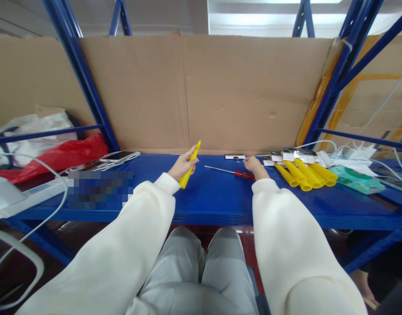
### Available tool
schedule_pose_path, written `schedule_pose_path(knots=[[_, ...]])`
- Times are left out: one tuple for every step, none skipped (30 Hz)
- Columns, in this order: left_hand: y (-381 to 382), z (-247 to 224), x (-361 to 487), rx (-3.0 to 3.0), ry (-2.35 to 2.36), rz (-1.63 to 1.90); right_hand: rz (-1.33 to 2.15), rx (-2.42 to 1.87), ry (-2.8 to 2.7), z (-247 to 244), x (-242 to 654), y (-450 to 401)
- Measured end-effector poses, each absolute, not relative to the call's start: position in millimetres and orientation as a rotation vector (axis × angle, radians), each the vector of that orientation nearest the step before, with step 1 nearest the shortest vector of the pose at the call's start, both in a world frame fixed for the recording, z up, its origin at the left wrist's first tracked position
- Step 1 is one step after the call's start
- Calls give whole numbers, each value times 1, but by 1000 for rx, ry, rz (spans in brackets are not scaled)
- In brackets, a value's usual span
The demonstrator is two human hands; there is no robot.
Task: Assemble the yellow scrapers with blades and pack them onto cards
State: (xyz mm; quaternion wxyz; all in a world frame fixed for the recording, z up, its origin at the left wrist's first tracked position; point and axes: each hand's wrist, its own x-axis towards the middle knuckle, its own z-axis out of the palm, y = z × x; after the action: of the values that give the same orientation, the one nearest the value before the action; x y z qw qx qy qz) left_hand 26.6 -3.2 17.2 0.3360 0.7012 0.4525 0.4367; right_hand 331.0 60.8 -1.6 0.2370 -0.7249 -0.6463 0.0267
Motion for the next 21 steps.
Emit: schedule_pose_path(knots=[[-5,18,28,1720,1146,1120,81,-2023,-1795,-2,329,62],[-8,20,30,1625,1128,1087,92,-2071,-1818,-1,326,63],[-10,21,31,1548,1127,1042,105,-2123,-1834,0,323,64],[-12,22,32,1494,1124,997,110,-2165,-1850,1,320,64],[-13,22,33,1455,1121,964,110,-2200,-1860,2,317,64],[-14,22,34,1426,1115,939,108,-2223,-1870,3,314,64],[-14,23,34,1404,1103,925,103,-2231,-1885,4,312,64],[-14,23,35,1382,1089,919,97,-2228,-1905,4,310,65],[-14,22,35,1361,1074,917,88,-2222,-1927,5,308,65],[-14,22,35,1341,1057,913,80,-2216,-1951,5,307,66],[-14,22,35,1326,1039,907,73,-2215,-1971,5,306,66],[-14,22,36,1316,1020,897,67,-2221,-1985,4,305,67],[-14,22,36,1312,1000,884,60,-2231,-1992,4,304,68],[-15,23,37,1312,980,869,55,-2243,-1994,4,304,69],[-15,23,38,1315,962,855,49,-2253,-1995,4,304,70],[-16,23,38,1317,948,843,43,-2261,-1995,4,304,70],[-17,23,39,1317,939,834,37,-2267,-1996,4,304,71],[-17,23,39,1316,931,826,34,-2269,-2003,4,305,72],[-18,24,39,1316,924,818,35,-2267,-2016,4,305,72],[-18,24,39,1318,916,810,37,-2263,-2030,4,306,72],[-18,24,39,1324,910,801,38,-2258,-2043,4,306,72]])
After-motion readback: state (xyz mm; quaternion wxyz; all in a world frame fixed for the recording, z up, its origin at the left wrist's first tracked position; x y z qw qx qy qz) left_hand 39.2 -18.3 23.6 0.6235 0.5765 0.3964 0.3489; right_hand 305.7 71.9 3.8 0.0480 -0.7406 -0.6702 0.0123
